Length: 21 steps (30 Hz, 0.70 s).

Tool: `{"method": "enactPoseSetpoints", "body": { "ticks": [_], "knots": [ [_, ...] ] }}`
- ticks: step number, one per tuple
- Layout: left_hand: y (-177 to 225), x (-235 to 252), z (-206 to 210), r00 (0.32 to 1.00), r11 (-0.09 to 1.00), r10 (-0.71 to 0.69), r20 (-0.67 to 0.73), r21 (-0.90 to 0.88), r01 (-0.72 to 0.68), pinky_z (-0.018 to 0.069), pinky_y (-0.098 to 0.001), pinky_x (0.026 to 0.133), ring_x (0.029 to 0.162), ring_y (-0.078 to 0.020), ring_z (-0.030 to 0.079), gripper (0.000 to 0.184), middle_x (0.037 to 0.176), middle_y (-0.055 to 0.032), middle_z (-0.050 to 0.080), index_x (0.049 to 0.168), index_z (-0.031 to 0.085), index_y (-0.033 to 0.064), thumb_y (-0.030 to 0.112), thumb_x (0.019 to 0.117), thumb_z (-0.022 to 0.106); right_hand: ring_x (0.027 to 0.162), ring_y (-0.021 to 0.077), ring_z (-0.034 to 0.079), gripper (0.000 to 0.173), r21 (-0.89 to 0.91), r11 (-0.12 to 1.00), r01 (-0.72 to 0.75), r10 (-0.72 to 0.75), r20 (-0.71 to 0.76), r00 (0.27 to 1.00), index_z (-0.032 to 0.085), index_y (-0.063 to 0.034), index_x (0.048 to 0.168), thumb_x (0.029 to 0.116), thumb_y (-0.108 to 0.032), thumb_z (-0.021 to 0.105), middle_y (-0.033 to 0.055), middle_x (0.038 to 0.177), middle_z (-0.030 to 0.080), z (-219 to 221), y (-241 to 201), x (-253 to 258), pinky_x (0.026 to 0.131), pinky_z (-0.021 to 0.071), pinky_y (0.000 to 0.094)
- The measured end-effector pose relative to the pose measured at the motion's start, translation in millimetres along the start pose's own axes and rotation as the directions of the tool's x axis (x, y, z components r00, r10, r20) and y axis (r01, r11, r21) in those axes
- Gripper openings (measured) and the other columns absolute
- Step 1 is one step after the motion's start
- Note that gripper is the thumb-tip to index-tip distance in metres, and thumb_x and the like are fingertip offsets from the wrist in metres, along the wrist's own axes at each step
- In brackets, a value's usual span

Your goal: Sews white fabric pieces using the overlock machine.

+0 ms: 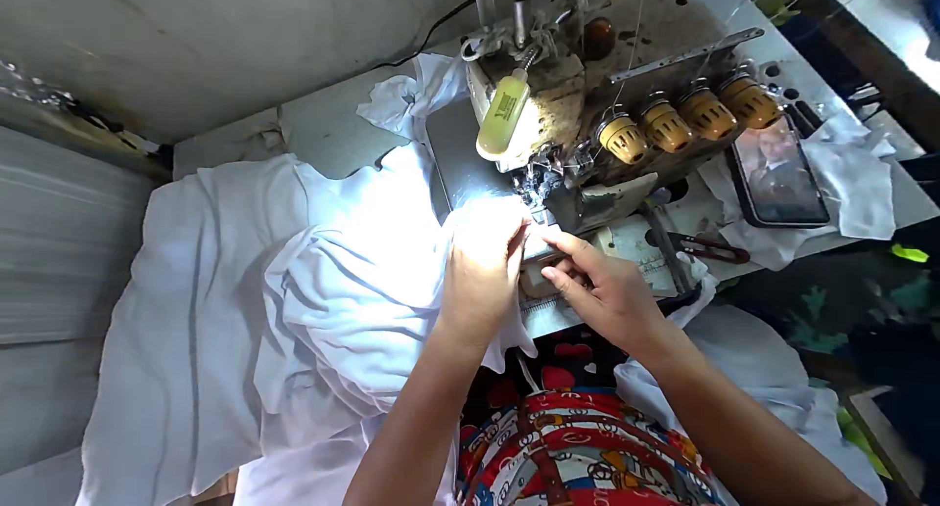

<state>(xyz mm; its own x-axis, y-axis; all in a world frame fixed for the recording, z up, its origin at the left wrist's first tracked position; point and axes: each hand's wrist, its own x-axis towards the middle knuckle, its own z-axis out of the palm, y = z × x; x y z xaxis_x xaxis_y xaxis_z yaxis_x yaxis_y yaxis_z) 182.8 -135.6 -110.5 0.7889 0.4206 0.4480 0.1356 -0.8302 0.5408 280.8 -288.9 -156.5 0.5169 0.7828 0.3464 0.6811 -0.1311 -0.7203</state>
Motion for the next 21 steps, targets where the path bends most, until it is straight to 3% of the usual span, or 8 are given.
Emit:
{"method": "enactPoseSetpoints", "body": {
  "ticks": [3, 8, 11, 14, 16, 18, 19, 21],
  "knots": [
    [-7, 8, -1, 1.000, 1.000, 0.029, 0.000, 0.006, -0.029, 0.0510, -0.0369, 0.098, 0.103, -0.0185, 0.069, 0.013, 0.104, -0.0083, 0.075, 0.101, 0.076, 0.0047, 0.006, 0.0964, 0.064, 0.067, 0.0115, 0.063, 0.039, 0.043, 0.999, 0.013, -0.015, 0.040, 0.999, 0.062, -0.0029, 0.134, 0.1043, -0.026, 0.054, 0.0046, 0.090, 0.074, -2, 1, -3, 0.063, 0.0540, 0.0284],
    [-28, 41, -1, 1.000, 0.998, 0.021, 0.020, 0.052, -0.022, 0.0499, -0.0452, 0.093, 0.100, -0.0310, 0.066, 0.017, 0.092, -0.0161, 0.069, 0.088, 0.072, -0.0001, 0.008, 0.0962, 0.059, 0.071, 0.0084, 0.066, 0.037, 0.105, 0.994, 0.018, -0.028, 0.094, 0.995, 0.063, -0.0033, 0.133, 0.1058, -0.026, 0.053, 0.0036, 0.097, 0.076, -8, -4, -7, 0.066, 0.0556, 0.0259],
    [-33, 40, -5, 0.998, 0.992, -0.058, -0.002, 0.115, 0.058, 0.0446, -0.0529, 0.105, 0.117, -0.0341, 0.064, 0.022, 0.111, -0.0180, 0.071, 0.105, 0.072, 0.0004, 0.015, 0.1014, 0.056, 0.075, 0.0084, 0.067, 0.033, 0.164, 0.986, 0.043, -0.060, 0.103, 0.993, 0.068, -0.0049, 0.129, 0.1059, -0.023, 0.052, 0.0057, 0.096, 0.075, -12, -9, -7, 0.068, 0.0566, 0.0254],
    [-28, 18, -21, 0.995, 0.987, -0.089, -0.055, 0.130, 0.095, 0.0472, -0.0465, 0.105, 0.111, -0.0300, 0.066, 0.019, 0.110, -0.0171, 0.070, 0.109, 0.070, -0.0016, 0.009, 0.1009, 0.058, 0.079, 0.0051, 0.067, 0.025, 0.222, 0.965, 0.139, -0.151, 0.038, 0.988, 0.073, -0.0037, 0.117, 0.1050, -0.018, 0.055, 0.0067, 0.097, 0.075, -11, -13, -5, 0.073, 0.0560, 0.0202],
    [-18, -3, -38, 0.982, 0.965, -0.185, -0.028, 0.185, 0.187, 0.0531, -0.0459, 0.095, 0.106, -0.0318, 0.067, 0.020, 0.110, -0.0194, 0.069, 0.114, 0.068, -0.0038, 0.006, 0.1006, 0.057, 0.080, 0.0039, 0.065, 0.021, 0.237, 0.948, 0.211, -0.211, -0.022, 0.977, 0.073, -0.0046, 0.113, 0.1040, -0.016, 0.058, 0.0082, 0.104, 0.073, -7, -14, -3, 0.072, 0.0535, 0.0169],
    [-3, -20, -50, 0.971, 0.946, -0.240, 0.007, 0.227, 0.233, 0.0565, -0.0450, 0.076, 0.086, -0.0301, 0.068, 0.014, 0.095, -0.0174, 0.069, 0.105, 0.068, -0.0026, 0.006, 0.0965, 0.061, 0.082, 0.0065, 0.064, 0.024, 0.225, 0.936, 0.272, -0.276, -0.015, 0.961, 0.070, -0.0074, 0.123, 0.1050, -0.018, 0.056, 0.0119, 0.123, 0.069, -3, -15, -1, 0.071, 0.0532, 0.0186],
    [5, -29, -52, 0.968, 0.952, -0.248, 0.035, 0.194, 0.237, 0.0559, -0.0398, 0.068, 0.077, -0.0242, 0.067, 0.012, 0.089, -0.0131, 0.069, 0.100, 0.069, -0.0001, 0.008, 0.0940, 0.063, 0.082, 0.0086, 0.065, 0.028, 0.216, 0.928, 0.303, -0.312, 0.011, 0.950, 0.066, -0.0078, 0.129, 0.1062, -0.018, 0.053, 0.0136, 0.129, 0.066, -1, -14, 1, 0.071, 0.0542, 0.0209],
    [26, -41, -50, 0.969, 0.976, -0.213, 0.125, 0.077, 0.205, 0.0576, -0.0314, 0.069, 0.076, -0.0155, 0.069, 0.012, 0.086, -0.0071, 0.072, 0.096, 0.072, 0.0031, 0.010, 0.0938, 0.063, 0.084, 0.0136, 0.068, 0.032, 0.186, 0.918, 0.351, -0.367, 0.060, 0.928, 0.062, -0.0078, 0.134, 0.1060, -0.015, 0.049, 0.0141, 0.127, 0.068, -1, -11, 5, 0.073, 0.0562, 0.0268]
  ]
}}
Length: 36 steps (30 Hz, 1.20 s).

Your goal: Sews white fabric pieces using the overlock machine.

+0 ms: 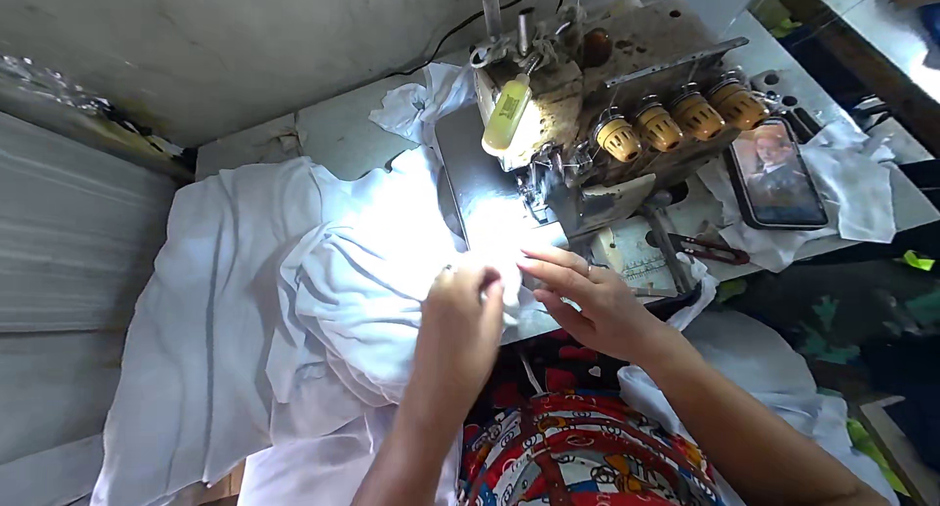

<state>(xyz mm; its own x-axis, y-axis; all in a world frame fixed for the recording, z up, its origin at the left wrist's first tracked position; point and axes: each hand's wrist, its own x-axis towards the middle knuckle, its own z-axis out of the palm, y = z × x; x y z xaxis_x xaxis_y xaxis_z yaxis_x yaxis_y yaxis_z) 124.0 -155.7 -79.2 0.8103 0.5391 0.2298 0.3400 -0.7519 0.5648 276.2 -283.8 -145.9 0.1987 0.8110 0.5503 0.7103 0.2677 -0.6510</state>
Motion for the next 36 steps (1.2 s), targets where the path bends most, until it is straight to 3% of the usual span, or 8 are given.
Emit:
{"method": "enactPoseSetpoints", "body": {
  "ticks": [6, 13, 17, 21, 24, 27, 31, 36],
  "knots": [
    [24, 24, 31, 0.982, 0.975, 0.183, 0.041, -0.134, -0.176, 0.0572, -0.0290, 0.068, 0.071, -0.0139, 0.068, 0.010, 0.079, -0.0058, 0.069, 0.096, 0.070, 0.0040, 0.012, 0.0968, 0.065, 0.067, 0.0130, 0.060, 0.012, -0.173, 0.974, -0.147, 0.126, -0.126, 0.984, 0.068, -0.0056, 0.091, 0.0862, -0.017, 0.068, 0.0066, 0.083, 0.065, -33, 17, 5, 0.056, 0.0496, 0.0295],
    [38, 40, 11, 0.958, 0.949, 0.270, -0.099, -0.143, -0.282, 0.0554, -0.0249, 0.066, 0.072, -0.0114, 0.066, 0.009, 0.083, -0.0047, 0.068, 0.101, 0.070, 0.0038, 0.010, 0.0967, 0.065, 0.071, -0.0087, 0.054, 0.025, 0.148, 0.974, -0.170, 0.220, -0.463, 0.859, 0.053, -0.0210, 0.118, 0.0991, -0.027, 0.068, -0.0120, 0.095, 0.061, -15, -3, -14, 0.063, 0.0469, 0.0089],
    [41, 42, -36, 0.917, 0.940, 0.300, -0.263, -0.084, -0.331, 0.0567, -0.0224, 0.079, 0.089, -0.0095, 0.068, 0.012, 0.096, -0.0078, 0.071, 0.105, 0.070, -0.0005, 0.008, 0.0975, 0.065, 0.063, -0.0049, 0.054, 0.035, 0.387, 0.898, -0.208, 0.256, -0.076, 0.964, 0.056, -0.0034, 0.123, 0.0981, -0.025, 0.068, 0.0008, 0.104, 0.071, 43, -36, -9, 0.057, 0.0459, 0.0134],
    [-6, 38, -97, 0.865, 0.968, 0.224, -0.449, 0.204, -0.144, 0.0562, -0.0222, 0.077, 0.091, -0.0076, 0.068, 0.022, 0.103, -0.0119, 0.071, 0.112, 0.066, -0.0029, 0.017, 0.1023, 0.062, 0.068, 0.0215, 0.066, 0.029, 0.349, 0.857, -0.379, 0.170, 0.504, 0.847, 0.068, 0.0016, 0.115, 0.0980, -0.022, 0.066, 0.0115, 0.084, 0.072, 72, -42, -8, 0.067, 0.0557, 0.0447],
    [-81, 19, -121, 0.866, 0.951, -0.009, -0.500, 0.263, 0.162, 0.0548, -0.0328, 0.079, 0.094, -0.0206, 0.067, 0.029, 0.108, -0.0209, 0.068, 0.117, 0.061, -0.0061, 0.020, 0.1037, 0.059, 0.074, 0.0202, 0.066, 0.020, 0.353, 0.858, -0.374, 0.128, 0.558, 0.820, 0.074, -0.0014, 0.100, 0.0967, -0.019, 0.066, 0.0108, 0.084, 0.071, 73, -42, -18, 0.070, 0.0554, 0.0409],
    [-136, -16, -115, 0.881, 0.877, -0.358, -0.309, 0.213, 0.431, 0.0426, -0.0646, 0.105, 0.130, -0.0497, 0.051, 0.034, 0.141, -0.0332, 0.052, 0.132, 0.057, -0.0078, 0.008, 0.1026, 0.056, 0.092, 0.0226, 0.065, 0.019, 0.324, 0.885, -0.335, 0.135, 0.510, 0.849, 0.075, -0.0036, 0.095, 0.0935, -0.021, 0.067, 0.0113, 0.098, 0.070, 70, -36, -30, 0.081, 0.0534, 0.0403],
    [-126, -49, -69, 0.928, 0.940, -0.139, -0.346, 0.249, 0.234, 0.0423, -0.0558, 0.109, 0.131, -0.0424, 0.053, 0.024, 0.138, -0.0263, 0.057, 0.115, 0.070, -0.0026, 0.006, 0.1002, 0.053, 0.115, 0.0222, 0.061, 0.021, 0.458, 0.809, -0.368, 0.092, 0.520, 0.849, 0.070, -0.0015, 0.096, 0.0947, -0.021, 0.065, 0.0110, 0.109, 0.071, 63, -32, -38, 0.102, 0.0461, 0.0412],
    [-106, -28, -35, 0.992, 0.964, 0.122, -0.023, 0.242, -0.113, 0.0485, -0.0568, 0.100, 0.118, -0.0347, 0.066, 0.029, 0.111, -0.0123, 0.075, 0.101, 0.078, 0.0067, -0.009, 0.0887, 0.058, 0.065, -0.0047, 0.053, 0.024, 0.556, 0.624, -0.550, 0.082, 0.652, 0.753, 0.064, -0.0005, 0.094, 0.0973, -0.024, 0.067, -0.0024, 0.074, 0.059, 42, -47, -28, 0.059, 0.0435, 0.0119]
  ]
}}
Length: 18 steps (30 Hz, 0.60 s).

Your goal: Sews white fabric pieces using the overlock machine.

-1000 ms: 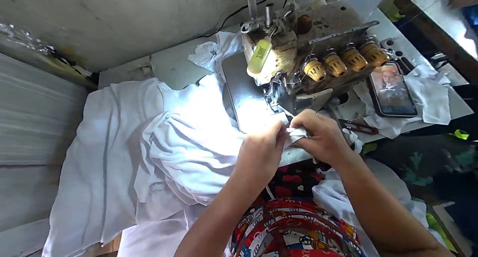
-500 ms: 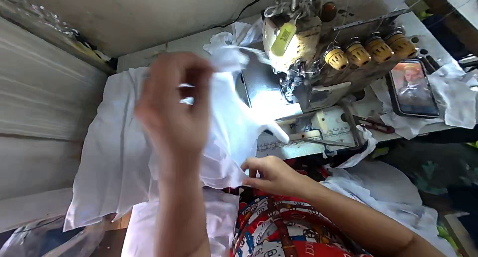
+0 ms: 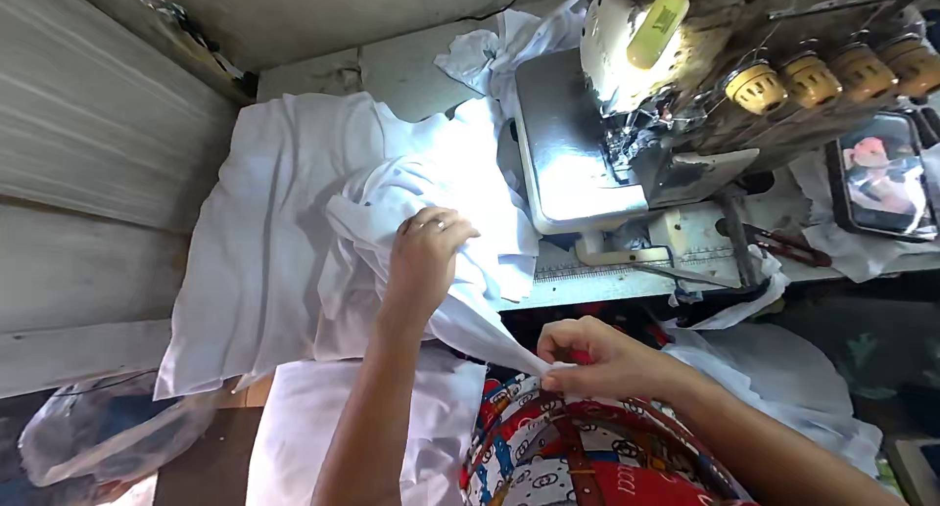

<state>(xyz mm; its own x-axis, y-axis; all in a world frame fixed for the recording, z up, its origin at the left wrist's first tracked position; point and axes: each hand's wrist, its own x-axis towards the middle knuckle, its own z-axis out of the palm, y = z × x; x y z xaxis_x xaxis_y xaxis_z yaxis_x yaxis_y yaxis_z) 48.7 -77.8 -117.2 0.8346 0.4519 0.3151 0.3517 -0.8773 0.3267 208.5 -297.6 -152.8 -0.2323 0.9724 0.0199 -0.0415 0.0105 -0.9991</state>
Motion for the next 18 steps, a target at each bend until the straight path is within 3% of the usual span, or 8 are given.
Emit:
{"method": "enactPoseSetpoints", "body": {
  "ticks": [3, 6, 9, 12, 14, 16, 18],
  "knots": [
    [-13, 23, 11, 0.972, 0.992, -0.126, 0.198, 0.051, 0.118, 0.0428, -0.0667, 0.100, 0.125, -0.0403, 0.060, 0.030, 0.124, -0.0157, 0.070, 0.117, 0.074, 0.0074, -0.005, 0.0937, 0.059, 0.069, -0.0080, 0.053, 0.026, 0.078, 0.997, 0.004, -0.006, 0.028, 1.000, 0.063, -0.0058, 0.088, 0.0936, -0.030, 0.071, -0.0082, 0.076, 0.058, -6, -10, -13, 0.062, 0.0435, 0.0098],
    [-33, 40, 14, 0.977, 0.987, -0.140, 0.163, -0.060, 0.151, 0.0414, -0.0665, 0.096, 0.113, -0.0388, 0.063, 0.017, 0.110, -0.0162, 0.072, 0.107, 0.075, 0.0055, 0.010, 0.0970, 0.061, 0.083, -0.0062, 0.060, 0.023, 0.149, 0.984, 0.098, -0.101, 0.014, 0.995, 0.064, -0.0111, 0.091, 0.0950, -0.033, 0.072, -0.0088, 0.087, 0.065, -19, -10, -33, 0.074, 0.0502, 0.0123],
    [-25, 51, 10, 0.991, 0.989, -0.123, 0.056, -0.080, 0.128, 0.0422, -0.0614, 0.093, 0.094, -0.0342, 0.068, 0.020, 0.091, -0.0156, 0.072, 0.101, 0.073, 0.0012, 0.018, 0.1004, 0.062, 0.088, -0.0051, 0.064, 0.014, 0.202, 0.966, 0.161, -0.156, -0.040, 0.987, 0.068, -0.0171, 0.100, 0.0955, -0.030, 0.072, -0.0106, 0.094, 0.069, -31, -8, -49, 0.075, 0.0527, 0.0126],
    [-4, 62, 8, 0.994, 0.987, -0.110, 0.004, -0.117, 0.110, 0.0462, -0.0550, 0.087, 0.079, -0.0279, 0.065, 0.023, 0.079, -0.0128, 0.066, 0.097, 0.068, -0.0003, 0.021, 0.1014, 0.062, 0.087, -0.0056, 0.064, 0.012, 0.251, 0.936, 0.247, -0.213, -0.154, 0.965, 0.070, -0.0222, 0.104, 0.0938, -0.024, 0.074, -0.0133, 0.096, 0.068, -39, -8, -52, 0.074, 0.0544, 0.0118],
    [10, 65, 7, 0.989, 0.973, -0.136, 0.053, -0.183, 0.143, 0.0489, -0.0462, 0.071, 0.070, -0.0232, 0.060, 0.025, 0.074, -0.0106, 0.061, 0.093, 0.065, -0.0004, 0.021, 0.1036, 0.058, 0.086, -0.0057, 0.064, 0.014, 0.231, 0.917, 0.324, -0.260, -0.269, 0.927, 0.068, -0.0246, 0.102, 0.0911, -0.023, 0.077, -0.0147, 0.094, 0.067, -41, -11, -48, 0.074, 0.0544, 0.0118],
    [25, 66, 3, 0.977, 0.933, -0.175, 0.125, -0.295, 0.205, 0.0475, -0.0385, 0.065, 0.066, -0.0166, 0.056, 0.029, 0.071, -0.0068, 0.058, 0.091, 0.065, 0.0011, 0.023, 0.1064, 0.053, 0.086, -0.0038, 0.063, 0.015, 0.197, 0.889, 0.413, -0.331, -0.345, 0.878, 0.067, -0.0242, 0.100, 0.0907, -0.019, 0.078, -0.0134, 0.093, 0.066, -42, -16, -40, 0.075, 0.0534, 0.0131],
    [40, 62, -3, 0.961, 0.867, -0.161, 0.224, -0.433, 0.246, 0.0428, -0.0290, 0.060, 0.062, -0.0087, 0.050, 0.029, 0.069, -0.0016, 0.053, 0.087, 0.060, 0.0043, 0.028, 0.1041, 0.058, 0.089, -0.0016, 0.065, 0.016, 0.187, 0.851, 0.490, -0.395, -0.386, 0.833, 0.068, -0.0222, 0.101, 0.0910, -0.013, 0.077, -0.0108, 0.097, 0.068, -41, -21, -31, 0.078, 0.0548, 0.0149]
  ]
}}
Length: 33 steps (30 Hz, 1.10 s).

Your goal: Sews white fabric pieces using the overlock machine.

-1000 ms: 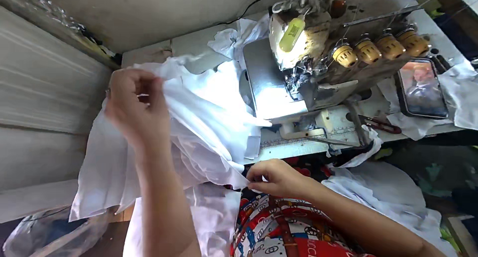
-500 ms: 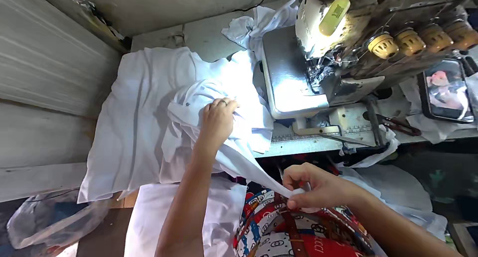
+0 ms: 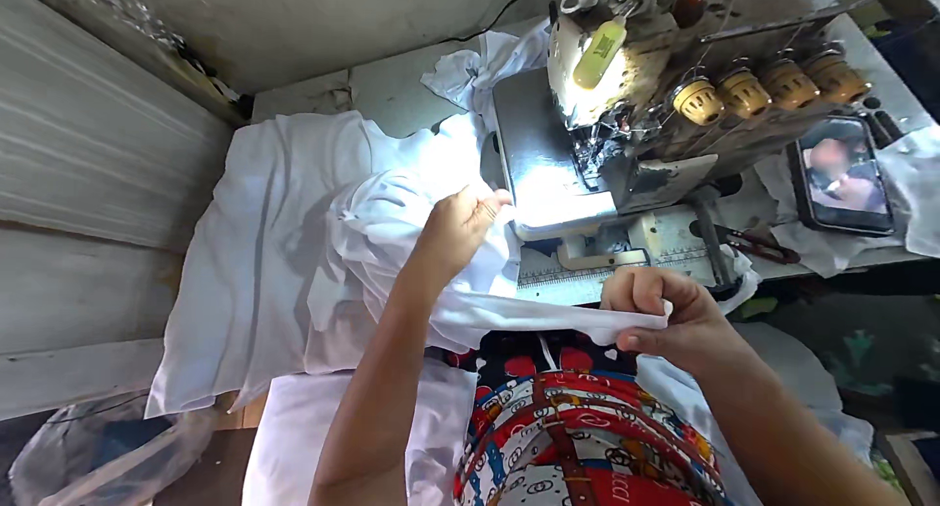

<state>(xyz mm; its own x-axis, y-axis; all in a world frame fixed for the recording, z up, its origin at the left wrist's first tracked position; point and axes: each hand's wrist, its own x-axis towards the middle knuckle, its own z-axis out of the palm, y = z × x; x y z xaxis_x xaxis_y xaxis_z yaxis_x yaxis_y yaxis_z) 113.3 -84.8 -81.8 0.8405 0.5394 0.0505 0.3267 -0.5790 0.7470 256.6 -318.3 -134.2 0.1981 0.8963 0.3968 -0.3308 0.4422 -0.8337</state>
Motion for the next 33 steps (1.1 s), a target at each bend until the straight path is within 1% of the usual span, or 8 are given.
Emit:
{"method": "enactPoseSetpoints", "body": {
  "ticks": [4, 9, 12, 15, 19, 25, 29, 33],
  "knots": [
    [9, -10, -6, 0.979, 0.991, 0.109, 0.174, -0.100, -0.092, 0.0512, -0.0252, 0.068, 0.077, -0.0084, 0.060, 0.035, 0.089, -0.0034, 0.062, 0.102, 0.059, 0.0055, 0.008, 0.0773, 0.084, 0.090, -0.0001, 0.067, 0.019, 0.033, 0.998, 0.060, -0.059, -0.027, 0.998, 0.069, -0.0200, 0.105, 0.0910, -0.009, 0.076, -0.0080, 0.099, 0.070, 9, 0, 10, 0.079, 0.0564, 0.0154],
    [10, -5, -5, 0.968, 0.963, 0.219, -0.119, 0.183, -0.195, 0.0543, -0.0352, 0.082, 0.091, -0.0192, 0.067, 0.015, 0.097, -0.0114, 0.069, 0.102, 0.067, 0.0004, -0.003, 0.0877, 0.062, 0.091, -0.0038, 0.068, 0.014, -0.043, 0.995, 0.088, -0.090, -0.051, 0.995, 0.070, -0.0180, 0.114, 0.0999, -0.020, 0.066, -0.0108, 0.102, 0.073, 17, -5, 12, 0.082, 0.0556, 0.0136],
    [24, -3, 14, 0.951, 0.962, 0.229, -0.209, 0.200, -0.188, 0.0508, -0.0353, 0.068, 0.072, -0.0165, 0.062, 0.018, 0.078, -0.0073, 0.064, 0.088, 0.068, 0.0029, 0.017, 0.0993, 0.064, 0.096, -0.0056, 0.066, 0.019, -0.091, 0.991, 0.101, -0.102, 0.003, 0.995, 0.071, -0.0165, 0.115, 0.1058, -0.025, 0.056, -0.0120, 0.105, 0.073, 25, -12, 16, 0.086, 0.0545, 0.0136],
    [43, -11, 32, 0.975, 0.981, 0.186, -0.119, -0.035, -0.191, 0.0457, -0.0238, 0.058, 0.061, -0.0048, 0.055, 0.026, 0.067, 0.0018, 0.059, 0.080, 0.069, 0.0069, 0.024, 0.0992, 0.065, 0.091, -0.0085, 0.065, 0.016, -0.250, 0.963, 0.105, -0.108, 0.000, 0.994, 0.070, -0.0125, 0.110, 0.1053, -0.022, 0.057, -0.0131, 0.099, 0.072, 27, -13, 20, 0.081, 0.0549, 0.0120],
    [50, -27, 41, 0.994, 0.863, 0.087, 0.069, -0.503, -0.040, 0.0528, -0.0151, 0.062, 0.067, 0.0022, 0.062, 0.008, 0.078, 0.0045, 0.069, 0.094, 0.073, 0.0051, 0.006, 0.0963, 0.065, 0.082, -0.0044, 0.067, 0.007, -0.401, 0.916, -0.026, -0.078, -0.240, 0.968, 0.066, -0.0165, 0.102, 0.0959, -0.013, 0.069, -0.0126, 0.092, 0.072, 20, -1, 24, 0.074, 0.0584, 0.0158],
    [38, -44, 47, 0.991, 0.835, 0.100, 0.093, -0.550, -0.032, 0.0574, -0.0172, 0.074, 0.079, 0.0010, 0.067, 0.014, 0.089, 0.0029, 0.073, 0.105, 0.074, 0.0015, 0.010, 0.0929, 0.072, 0.071, -0.0040, 0.063, 0.016, -0.349, 0.927, -0.137, 0.000, -0.365, 0.931, 0.062, -0.0169, 0.091, 0.0866, -0.009, 0.075, -0.0103, 0.086, 0.067, 13, 15, 23, 0.064, 0.0557, 0.0141],
    [32, -43, 47, 0.996, 0.836, 0.093, 0.000, -0.543, -0.078, 0.0554, -0.0155, 0.069, 0.074, 0.0021, 0.065, 0.007, 0.084, 0.0043, 0.071, 0.096, 0.074, 0.0033, 0.006, 0.0955, 0.068, 0.085, -0.0055, 0.065, 0.007, -0.307, 0.951, -0.033, -0.027, -0.192, 0.981, 0.068, -0.0155, 0.093, 0.0966, -0.021, 0.070, -0.0069, 0.129, 0.063, 8, 14, 21, 0.072, 0.0574, 0.0131],
    [32, -43, 47, 0.994, 0.840, 0.105, -0.032, -0.532, -0.106, 0.0564, -0.0165, 0.072, 0.077, 0.0014, 0.066, 0.009, 0.087, 0.0040, 0.072, 0.096, 0.073, 0.0042, 0.006, 0.0979, 0.065, 0.090, -0.0026, 0.066, 0.006, -0.285, 0.958, 0.035, -0.076, -0.136, 0.988, 0.071, -0.0150, 0.097, 0.0995, -0.019, 0.067, -0.0083, 0.111, 0.069, 3, 13, 18, 0.078, 0.0577, 0.0155]
  ]
}}
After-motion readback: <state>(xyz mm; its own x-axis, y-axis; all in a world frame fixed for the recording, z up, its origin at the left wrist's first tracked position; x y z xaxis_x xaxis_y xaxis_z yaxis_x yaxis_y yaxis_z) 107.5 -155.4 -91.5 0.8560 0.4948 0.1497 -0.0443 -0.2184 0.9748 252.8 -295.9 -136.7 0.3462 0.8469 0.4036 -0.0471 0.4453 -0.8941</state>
